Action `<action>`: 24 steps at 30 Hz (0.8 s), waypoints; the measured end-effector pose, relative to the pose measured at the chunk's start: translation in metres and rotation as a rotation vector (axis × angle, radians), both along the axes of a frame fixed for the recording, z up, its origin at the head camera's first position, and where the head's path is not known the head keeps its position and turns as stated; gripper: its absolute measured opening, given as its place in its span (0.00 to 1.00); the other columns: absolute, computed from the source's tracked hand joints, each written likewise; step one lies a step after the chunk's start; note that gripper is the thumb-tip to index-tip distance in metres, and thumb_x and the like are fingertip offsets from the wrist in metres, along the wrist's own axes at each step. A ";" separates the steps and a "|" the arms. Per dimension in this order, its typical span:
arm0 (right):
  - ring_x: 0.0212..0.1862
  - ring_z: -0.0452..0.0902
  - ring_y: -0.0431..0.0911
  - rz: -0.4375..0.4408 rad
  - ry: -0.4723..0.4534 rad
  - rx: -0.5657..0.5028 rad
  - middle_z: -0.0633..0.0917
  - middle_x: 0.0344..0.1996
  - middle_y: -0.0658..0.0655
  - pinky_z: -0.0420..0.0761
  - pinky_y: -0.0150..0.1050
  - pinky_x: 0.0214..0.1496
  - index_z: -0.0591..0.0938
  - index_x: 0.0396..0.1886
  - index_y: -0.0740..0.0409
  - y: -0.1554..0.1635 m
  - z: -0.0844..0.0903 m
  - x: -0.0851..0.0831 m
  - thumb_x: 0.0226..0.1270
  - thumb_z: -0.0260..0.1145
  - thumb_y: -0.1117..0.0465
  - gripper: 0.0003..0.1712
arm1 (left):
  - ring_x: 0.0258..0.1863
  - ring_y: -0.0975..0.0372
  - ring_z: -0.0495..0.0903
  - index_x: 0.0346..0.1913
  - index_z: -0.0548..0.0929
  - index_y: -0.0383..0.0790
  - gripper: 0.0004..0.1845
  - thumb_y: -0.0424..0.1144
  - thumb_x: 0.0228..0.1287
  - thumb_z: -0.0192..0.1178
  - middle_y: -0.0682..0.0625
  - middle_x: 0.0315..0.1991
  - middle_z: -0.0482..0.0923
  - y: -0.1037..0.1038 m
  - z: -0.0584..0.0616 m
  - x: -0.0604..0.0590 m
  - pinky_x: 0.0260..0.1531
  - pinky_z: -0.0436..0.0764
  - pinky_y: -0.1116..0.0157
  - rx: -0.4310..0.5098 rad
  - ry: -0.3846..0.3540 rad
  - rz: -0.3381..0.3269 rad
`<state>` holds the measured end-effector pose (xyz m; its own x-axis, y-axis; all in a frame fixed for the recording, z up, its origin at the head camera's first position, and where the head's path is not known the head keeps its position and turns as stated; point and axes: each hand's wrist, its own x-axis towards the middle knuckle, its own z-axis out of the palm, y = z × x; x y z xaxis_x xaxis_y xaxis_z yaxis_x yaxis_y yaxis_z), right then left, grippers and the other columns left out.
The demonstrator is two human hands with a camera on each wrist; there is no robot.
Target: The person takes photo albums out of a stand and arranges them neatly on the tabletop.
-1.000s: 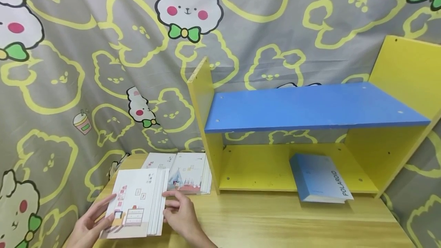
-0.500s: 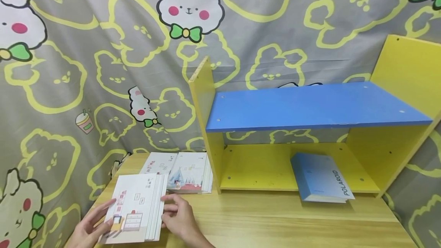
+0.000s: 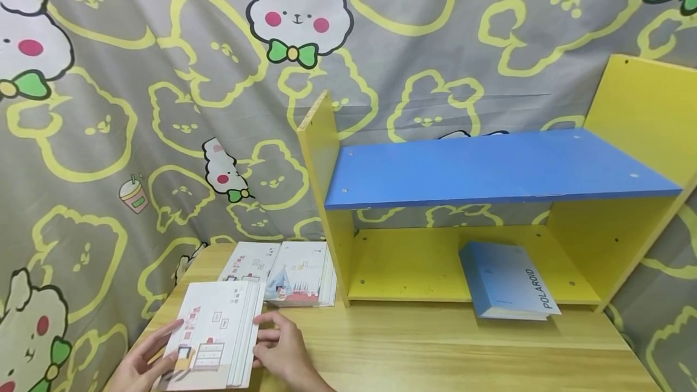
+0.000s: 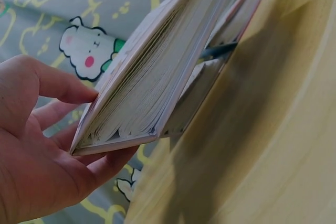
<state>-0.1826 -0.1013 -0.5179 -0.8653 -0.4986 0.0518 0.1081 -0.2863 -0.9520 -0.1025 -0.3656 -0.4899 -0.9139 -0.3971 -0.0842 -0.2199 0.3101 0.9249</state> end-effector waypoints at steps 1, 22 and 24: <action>0.35 0.87 0.47 0.000 0.002 0.002 0.90 0.40 0.61 0.88 0.39 0.31 0.82 0.53 0.62 0.000 0.000 0.001 0.54 0.62 0.82 0.26 | 0.45 0.71 0.83 0.74 0.67 0.28 0.37 0.34 0.65 0.70 0.31 0.71 0.67 0.000 -0.001 0.001 0.40 0.87 0.66 0.003 0.005 0.000; 0.33 0.88 0.47 0.047 0.004 0.030 0.90 0.36 0.61 0.88 0.40 0.30 0.82 0.51 0.62 -0.007 -0.008 0.009 0.54 0.63 0.82 0.25 | 0.45 0.58 0.85 0.72 0.71 0.37 0.32 0.28 0.66 0.65 0.32 0.69 0.70 -0.015 -0.018 0.012 0.42 0.87 0.60 0.142 -0.073 0.050; 0.33 0.87 0.47 0.050 0.000 0.034 0.90 0.36 0.61 0.88 0.41 0.30 0.82 0.51 0.62 -0.008 -0.009 0.010 0.54 0.64 0.82 0.25 | 0.45 0.57 0.85 0.70 0.75 0.44 0.29 0.29 0.66 0.65 0.33 0.69 0.70 -0.016 -0.020 0.013 0.41 0.87 0.59 0.153 -0.073 0.054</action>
